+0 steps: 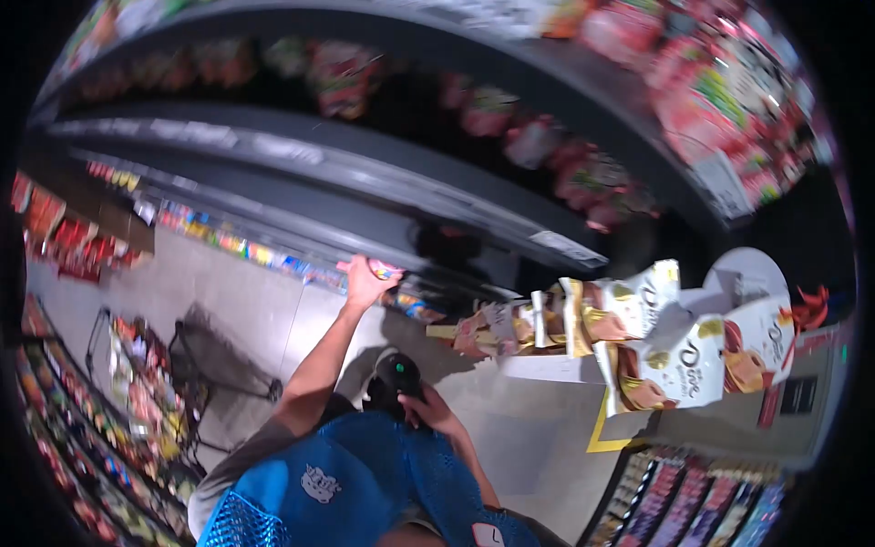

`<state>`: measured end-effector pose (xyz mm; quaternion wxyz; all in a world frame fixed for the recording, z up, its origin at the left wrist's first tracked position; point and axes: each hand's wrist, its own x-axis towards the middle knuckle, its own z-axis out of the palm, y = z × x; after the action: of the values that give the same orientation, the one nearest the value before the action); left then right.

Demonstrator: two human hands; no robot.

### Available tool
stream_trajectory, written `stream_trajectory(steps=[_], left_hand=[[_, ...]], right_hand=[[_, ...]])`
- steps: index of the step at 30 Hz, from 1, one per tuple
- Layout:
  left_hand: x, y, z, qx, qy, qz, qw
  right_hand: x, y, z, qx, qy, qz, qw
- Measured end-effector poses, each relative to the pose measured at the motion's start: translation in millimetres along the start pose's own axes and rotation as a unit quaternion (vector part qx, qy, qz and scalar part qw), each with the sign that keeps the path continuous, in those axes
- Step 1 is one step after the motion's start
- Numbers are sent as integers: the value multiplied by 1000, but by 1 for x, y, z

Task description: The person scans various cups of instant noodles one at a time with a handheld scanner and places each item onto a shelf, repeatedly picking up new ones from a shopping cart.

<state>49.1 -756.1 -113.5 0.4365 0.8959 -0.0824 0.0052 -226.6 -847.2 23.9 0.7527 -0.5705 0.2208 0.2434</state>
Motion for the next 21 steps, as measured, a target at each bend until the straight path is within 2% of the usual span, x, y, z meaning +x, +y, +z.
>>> stream_trajectory(steps=[2,3,5,6,8,9,10,12,13,14,16,19,21], left_hand=[[-34,3,-44,-120,-74,-49,989],[-53,-12,-57,-116,-67,-78,988],[-103,-49,-85,-211,-76,-107,969],[-134,-85,-86,-329,-60,-151,930],[-178,-111,-141,-483,-35,-319,815],[-205,-138,-161,-633,-27,-327,701],[-224,-148,-191,-633,0,-333,699],[-256,-158,-259,-731,51,-364,575],[-269,-169,-283,-724,75,-342,594],[-278,-171,-311,-727,98,-338,590],[-296,-180,-363,-760,117,-291,569],[-318,-211,-407,-771,174,-264,553],[-324,-199,-445,-776,226,-239,538]], right_hand=[[11,1,14,-22,-20,17,999],[15,-1,23,-26,-35,21,999],[24,-6,49,-60,-52,22,997],[26,-12,68,-77,-50,35,995],[38,-15,99,-94,-112,30,989],[43,-16,116,-104,-136,43,984],[47,-17,136,-116,-158,51,979],[58,-9,178,-136,-203,65,968],[62,-3,197,-143,-239,55,959],[69,3,216,-151,-275,43,949],[78,12,257,-171,-323,38,930],[88,27,316,-197,-377,39,904],[93,29,356,-224,-400,58,887]])
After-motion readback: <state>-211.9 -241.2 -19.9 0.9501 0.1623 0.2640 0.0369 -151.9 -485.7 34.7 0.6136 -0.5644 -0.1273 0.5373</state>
